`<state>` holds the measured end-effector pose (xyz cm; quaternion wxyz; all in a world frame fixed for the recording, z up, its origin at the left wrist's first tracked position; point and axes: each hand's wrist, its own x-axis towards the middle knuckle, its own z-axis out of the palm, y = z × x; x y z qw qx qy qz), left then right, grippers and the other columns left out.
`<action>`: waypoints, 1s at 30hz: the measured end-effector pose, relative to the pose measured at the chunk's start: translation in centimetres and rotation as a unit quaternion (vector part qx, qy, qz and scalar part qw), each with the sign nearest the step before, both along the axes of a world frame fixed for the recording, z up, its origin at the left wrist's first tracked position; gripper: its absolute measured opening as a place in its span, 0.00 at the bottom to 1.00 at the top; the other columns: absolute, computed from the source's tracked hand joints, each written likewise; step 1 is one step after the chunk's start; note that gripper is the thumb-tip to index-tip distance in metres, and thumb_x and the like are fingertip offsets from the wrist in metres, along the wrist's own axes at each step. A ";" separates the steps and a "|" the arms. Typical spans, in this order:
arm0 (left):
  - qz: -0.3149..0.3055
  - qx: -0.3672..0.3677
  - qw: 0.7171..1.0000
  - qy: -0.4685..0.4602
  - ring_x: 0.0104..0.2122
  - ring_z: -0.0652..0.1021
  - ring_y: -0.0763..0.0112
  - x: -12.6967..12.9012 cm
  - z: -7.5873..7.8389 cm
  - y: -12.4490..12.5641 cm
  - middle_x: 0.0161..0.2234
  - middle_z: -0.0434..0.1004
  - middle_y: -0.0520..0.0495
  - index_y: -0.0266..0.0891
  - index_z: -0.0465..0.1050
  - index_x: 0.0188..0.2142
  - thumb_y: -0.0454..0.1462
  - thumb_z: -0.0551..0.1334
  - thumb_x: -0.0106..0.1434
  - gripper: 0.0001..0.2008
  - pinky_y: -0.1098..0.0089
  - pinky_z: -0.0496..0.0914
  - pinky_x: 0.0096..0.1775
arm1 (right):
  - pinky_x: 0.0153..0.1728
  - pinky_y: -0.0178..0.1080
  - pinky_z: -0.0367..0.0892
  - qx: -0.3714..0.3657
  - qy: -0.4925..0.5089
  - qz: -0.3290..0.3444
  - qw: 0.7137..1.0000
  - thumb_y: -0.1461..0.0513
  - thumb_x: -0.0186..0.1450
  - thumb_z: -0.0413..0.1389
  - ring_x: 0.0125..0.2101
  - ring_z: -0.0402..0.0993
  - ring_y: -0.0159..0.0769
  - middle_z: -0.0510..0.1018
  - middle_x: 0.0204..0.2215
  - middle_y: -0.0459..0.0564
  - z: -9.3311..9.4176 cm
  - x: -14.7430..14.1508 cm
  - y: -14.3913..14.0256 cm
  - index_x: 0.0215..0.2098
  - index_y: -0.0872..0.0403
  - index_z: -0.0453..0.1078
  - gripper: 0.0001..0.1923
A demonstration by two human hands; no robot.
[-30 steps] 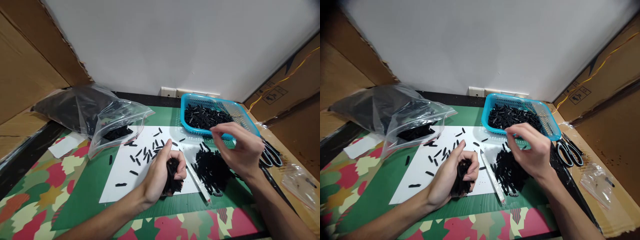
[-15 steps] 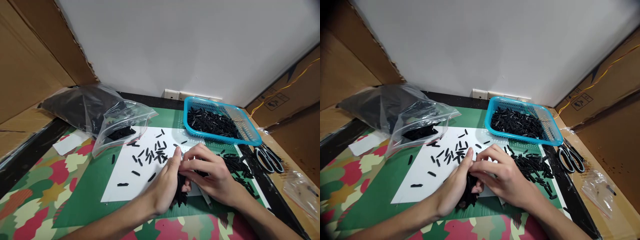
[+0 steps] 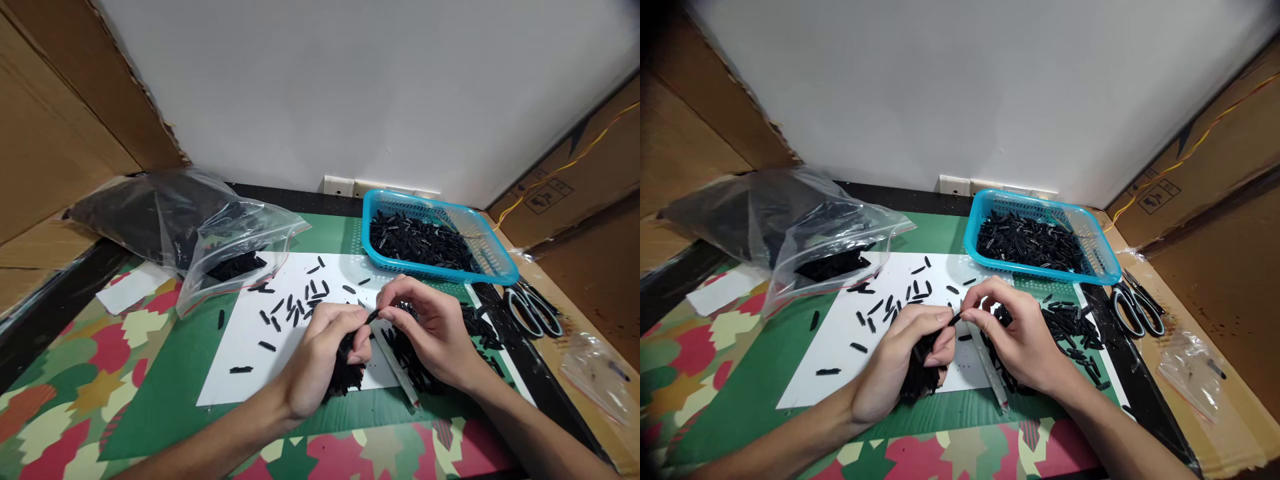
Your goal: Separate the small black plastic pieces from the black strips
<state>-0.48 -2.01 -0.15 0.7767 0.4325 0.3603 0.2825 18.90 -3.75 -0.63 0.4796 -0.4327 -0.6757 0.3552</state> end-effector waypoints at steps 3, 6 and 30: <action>0.003 0.031 0.999 -0.016 0.19 0.61 0.77 -0.2 -0.1 0.0 0.20 0.59 0.55 0.40 0.60 0.22 0.44 0.59 0.70 0.21 0.73 0.61 0.25 | 0.38 0.35 0.67 -0.030 0.025 -0.005 0.999 0.62 0.73 0.62 0.36 0.74 0.32 0.79 0.35 0.44 -0.2 -0.1 0.1 0.39 0.51 0.76 0.03; -0.002 0.046 0.999 -0.021 0.20 0.62 0.77 -0.3 -0.2 0.0 0.20 0.60 0.55 0.40 0.61 0.22 0.44 0.59 0.70 0.20 0.74 0.61 0.25 | 0.34 0.34 0.66 -0.054 0.043 -0.011 0.998 0.61 0.72 0.63 0.32 0.73 0.31 0.79 0.33 0.44 -0.2 -0.3 0.1 0.37 0.52 0.76 0.04; 0.028 0.007 1.000 0.000 0.18 0.65 0.77 0.1 -0.1 0.3 0.19 0.58 0.55 0.40 0.62 0.22 0.46 0.56 0.71 0.22 0.77 0.60 0.21 | 0.34 0.33 0.68 -0.076 0.045 0.018 0.996 0.61 0.74 0.61 0.33 0.75 0.30 0.81 0.34 0.44 0.1 -0.4 0.0 0.40 0.51 0.77 0.04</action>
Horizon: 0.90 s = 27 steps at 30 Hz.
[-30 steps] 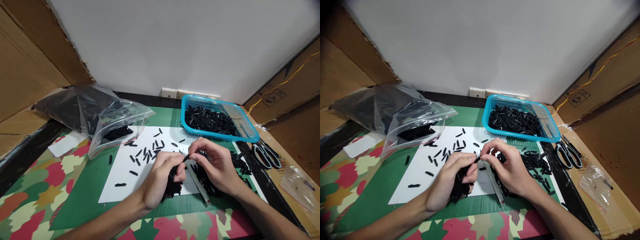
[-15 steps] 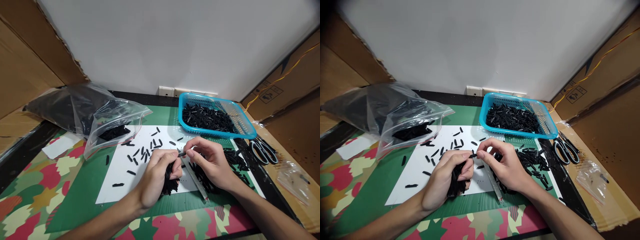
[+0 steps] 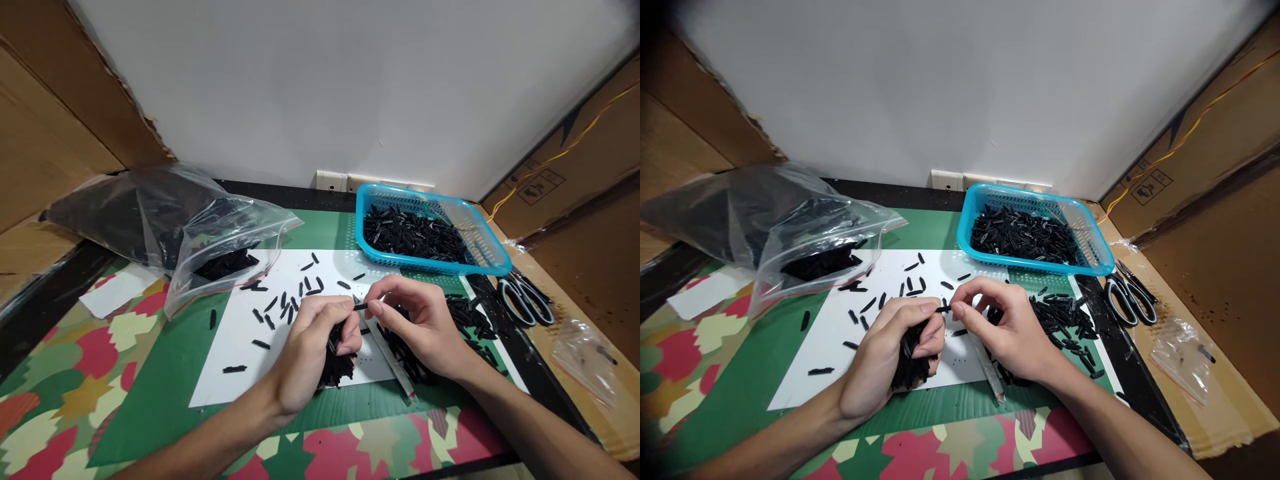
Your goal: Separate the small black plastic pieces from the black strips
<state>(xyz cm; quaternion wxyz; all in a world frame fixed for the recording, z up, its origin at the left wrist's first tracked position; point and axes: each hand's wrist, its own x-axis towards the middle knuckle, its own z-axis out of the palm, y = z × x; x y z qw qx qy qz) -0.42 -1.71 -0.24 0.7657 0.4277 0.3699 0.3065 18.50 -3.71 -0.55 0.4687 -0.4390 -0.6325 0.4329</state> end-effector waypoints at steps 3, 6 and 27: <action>0.006 -0.011 1.000 -0.013 0.17 0.65 0.76 -0.1 0.2 0.0 0.18 0.57 0.56 0.40 0.62 0.23 0.46 0.56 0.71 0.22 0.78 0.58 0.19 | 0.32 0.33 0.67 0.014 0.019 -0.024 0.999 0.61 0.74 0.61 0.30 0.74 0.29 0.80 0.33 0.44 0.0 0.2 -0.1 0.39 0.51 0.76 0.04; 0.014 -0.016 1.000 -0.016 0.17 0.63 0.77 -0.1 0.3 0.0 0.18 0.56 0.56 0.40 0.62 0.22 0.46 0.56 0.71 0.21 0.79 0.56 0.18 | 0.30 0.33 0.67 0.025 0.037 -0.051 0.998 0.60 0.74 0.61 0.28 0.72 0.28 0.79 0.31 0.43 -0.1 0.4 0.0 0.39 0.51 0.76 0.05; -0.020 0.022 0.999 -0.018 0.19 0.60 0.78 -0.2 -0.7 0.0 0.20 0.57 0.55 0.40 0.59 0.22 0.47 0.57 0.72 0.23 0.77 0.59 0.21 | 0.36 0.35 0.66 0.077 -0.116 0.001 0.990 0.61 0.75 0.55 0.32 0.72 0.33 0.78 0.32 0.46 0.0 0.1 0.1 0.39 0.53 0.73 0.07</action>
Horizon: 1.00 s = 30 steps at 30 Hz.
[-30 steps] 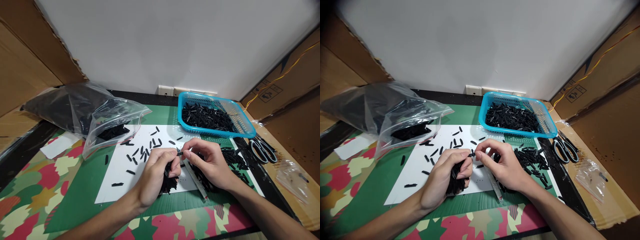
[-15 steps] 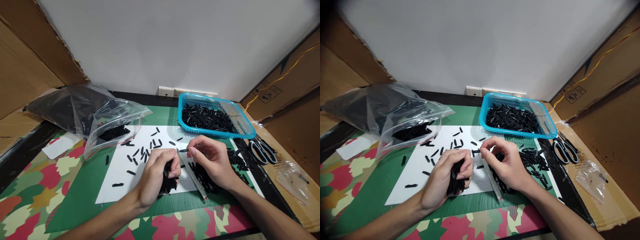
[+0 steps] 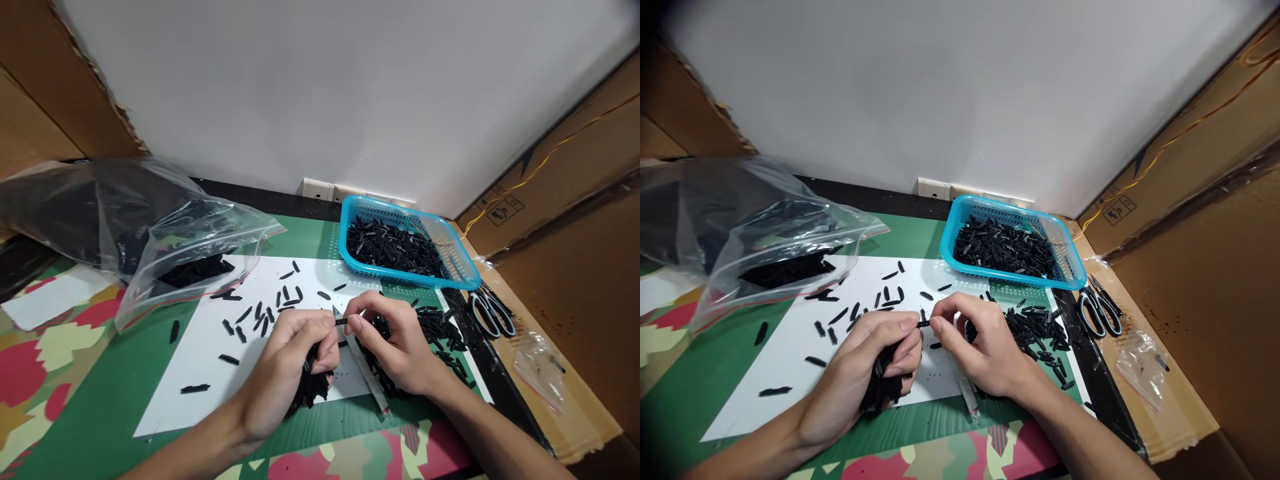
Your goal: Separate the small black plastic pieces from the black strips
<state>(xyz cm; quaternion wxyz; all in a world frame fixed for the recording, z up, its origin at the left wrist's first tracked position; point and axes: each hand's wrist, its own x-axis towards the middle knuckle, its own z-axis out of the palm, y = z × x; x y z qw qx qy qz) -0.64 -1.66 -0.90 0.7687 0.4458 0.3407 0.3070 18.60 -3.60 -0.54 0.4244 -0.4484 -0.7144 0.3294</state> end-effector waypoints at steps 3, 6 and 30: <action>0.002 0.009 1.000 0.004 0.19 0.61 0.77 0.0 0.3 -0.1 0.19 0.58 0.55 0.40 0.59 0.22 0.46 0.57 0.72 0.23 0.77 0.58 0.20 | 0.36 0.35 0.65 -0.014 0.005 0.016 1.000 0.60 0.75 0.55 0.32 0.72 0.32 0.77 0.31 0.45 0.1 0.0 -0.1 0.37 0.53 0.73 0.09; 0.006 0.010 1.000 0.001 0.19 0.62 0.77 0.0 0.5 -0.2 0.19 0.58 0.54 0.40 0.60 0.22 0.45 0.56 0.71 0.22 0.77 0.59 0.20 | 0.36 0.34 0.66 -0.024 0.025 0.028 0.999 0.59 0.76 0.55 0.32 0.73 0.31 0.78 0.31 0.45 0.1 -0.1 -0.2 0.39 0.53 0.74 0.10; 0.011 -0.018 1.000 -0.009 0.19 0.62 0.77 -0.2 0.4 -0.3 0.20 0.59 0.55 0.40 0.60 0.23 0.45 0.58 0.70 0.21 0.78 0.60 0.20 | 0.33 0.37 0.75 0.038 0.045 -0.014 0.998 0.64 0.70 0.63 0.32 0.79 0.34 0.84 0.36 0.48 -0.5 0.0 -0.3 0.44 0.51 0.79 0.05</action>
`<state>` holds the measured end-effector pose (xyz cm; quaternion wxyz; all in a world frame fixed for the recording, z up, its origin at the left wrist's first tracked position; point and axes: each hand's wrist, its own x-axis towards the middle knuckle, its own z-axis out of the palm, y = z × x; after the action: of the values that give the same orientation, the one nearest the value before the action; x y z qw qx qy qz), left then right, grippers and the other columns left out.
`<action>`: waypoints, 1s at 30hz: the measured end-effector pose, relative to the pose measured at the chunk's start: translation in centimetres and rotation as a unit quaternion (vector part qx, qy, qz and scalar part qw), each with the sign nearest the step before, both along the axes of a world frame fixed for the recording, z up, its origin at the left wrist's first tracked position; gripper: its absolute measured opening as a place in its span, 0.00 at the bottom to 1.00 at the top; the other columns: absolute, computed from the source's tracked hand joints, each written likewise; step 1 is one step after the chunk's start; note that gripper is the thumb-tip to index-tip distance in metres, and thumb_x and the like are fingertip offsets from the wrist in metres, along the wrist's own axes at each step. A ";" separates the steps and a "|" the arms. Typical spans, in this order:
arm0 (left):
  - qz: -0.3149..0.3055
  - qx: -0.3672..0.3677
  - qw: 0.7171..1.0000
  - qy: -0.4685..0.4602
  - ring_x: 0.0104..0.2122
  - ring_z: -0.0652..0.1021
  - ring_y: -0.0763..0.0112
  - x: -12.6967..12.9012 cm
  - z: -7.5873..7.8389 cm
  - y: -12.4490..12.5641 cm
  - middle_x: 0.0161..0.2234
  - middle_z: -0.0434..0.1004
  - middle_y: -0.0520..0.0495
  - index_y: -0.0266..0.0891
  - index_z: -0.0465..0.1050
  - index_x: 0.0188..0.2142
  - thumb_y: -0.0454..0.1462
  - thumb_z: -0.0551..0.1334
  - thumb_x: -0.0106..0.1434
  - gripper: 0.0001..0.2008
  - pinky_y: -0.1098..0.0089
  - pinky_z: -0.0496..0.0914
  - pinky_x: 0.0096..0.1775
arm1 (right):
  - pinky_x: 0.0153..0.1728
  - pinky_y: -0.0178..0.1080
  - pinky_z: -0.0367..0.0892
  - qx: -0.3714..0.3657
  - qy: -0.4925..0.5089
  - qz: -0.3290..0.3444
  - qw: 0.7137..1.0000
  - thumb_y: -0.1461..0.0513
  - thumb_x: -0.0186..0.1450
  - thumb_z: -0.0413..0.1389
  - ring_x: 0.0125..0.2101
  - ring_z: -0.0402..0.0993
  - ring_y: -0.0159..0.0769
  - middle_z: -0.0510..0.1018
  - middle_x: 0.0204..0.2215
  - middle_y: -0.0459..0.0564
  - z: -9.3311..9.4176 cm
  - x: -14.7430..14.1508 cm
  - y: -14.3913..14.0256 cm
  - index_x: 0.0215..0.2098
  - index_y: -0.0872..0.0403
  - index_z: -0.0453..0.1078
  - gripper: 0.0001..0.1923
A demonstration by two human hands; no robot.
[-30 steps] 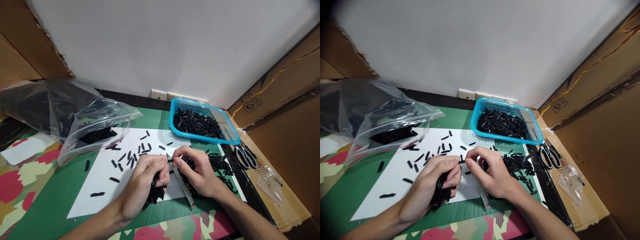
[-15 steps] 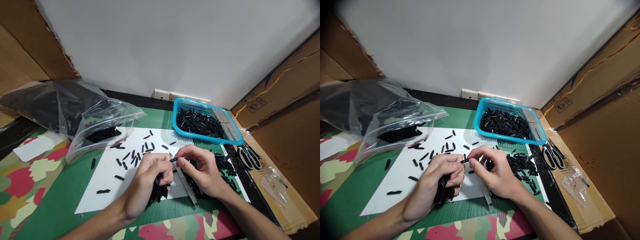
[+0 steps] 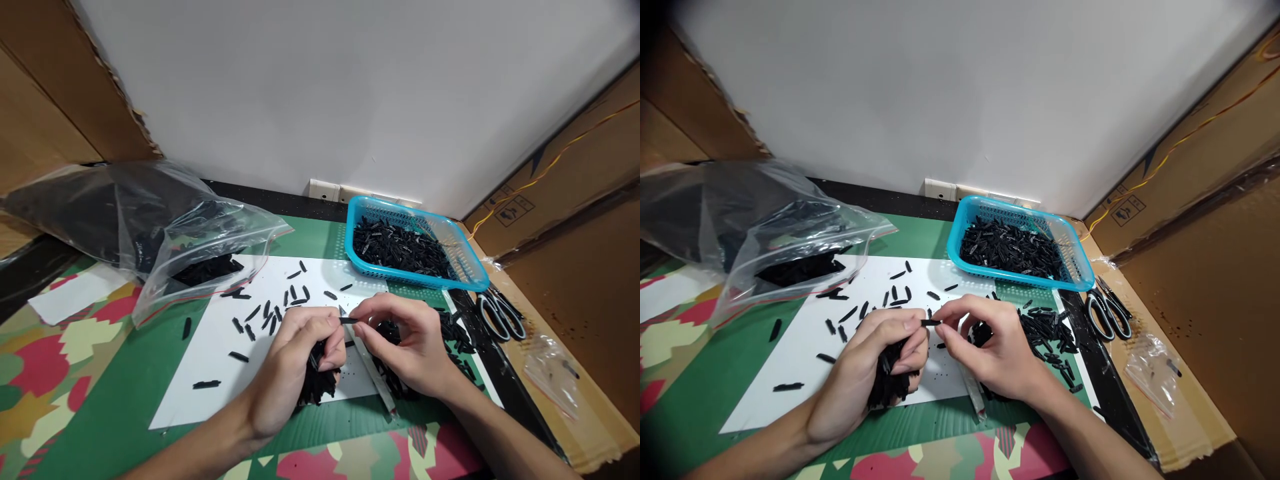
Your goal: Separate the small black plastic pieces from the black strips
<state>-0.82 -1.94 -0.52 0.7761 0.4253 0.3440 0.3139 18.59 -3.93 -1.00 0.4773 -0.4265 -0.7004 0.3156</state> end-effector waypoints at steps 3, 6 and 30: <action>-0.010 -0.049 0.999 -0.019 0.18 0.62 0.77 0.1 0.3 0.0 0.20 0.57 0.56 0.40 0.61 0.24 0.50 0.56 0.71 0.23 0.79 0.58 0.18 | 0.36 0.41 0.74 0.047 -0.021 -0.068 0.996 0.63 0.71 0.63 0.34 0.79 0.38 0.84 0.35 0.49 0.7 1.0 0.4 0.42 0.51 0.79 0.03; -0.045 -0.145 0.987 -0.057 0.15 0.58 0.77 0.0 0.5 0.2 0.19 0.53 0.59 0.42 0.60 0.26 0.59 0.54 0.71 0.27 0.79 0.51 0.15 | 0.37 0.43 0.71 0.075 -0.033 -0.188 0.979 0.60 0.71 0.62 0.33 0.77 0.40 0.83 0.33 0.50 1.3 3.3 1.5 0.40 0.51 0.79 0.04; -0.133 -0.086 0.985 -0.073 0.13 0.60 0.79 0.2 0.7 -0.5 0.15 0.57 0.56 0.40 0.61 0.21 0.65 0.50 0.70 0.35 0.79 0.62 0.17 | 0.38 0.32 0.68 -0.339 0.221 0.151 0.902 0.55 0.63 0.72 0.34 0.74 0.32 0.81 0.32 0.47 0.3 -0.7 0.5 0.40 0.55 0.83 0.13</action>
<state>-0.59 -2.42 0.16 0.8679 0.3746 0.2522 0.2071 17.89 -3.45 -0.72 0.3927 -0.3715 -0.4837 0.6883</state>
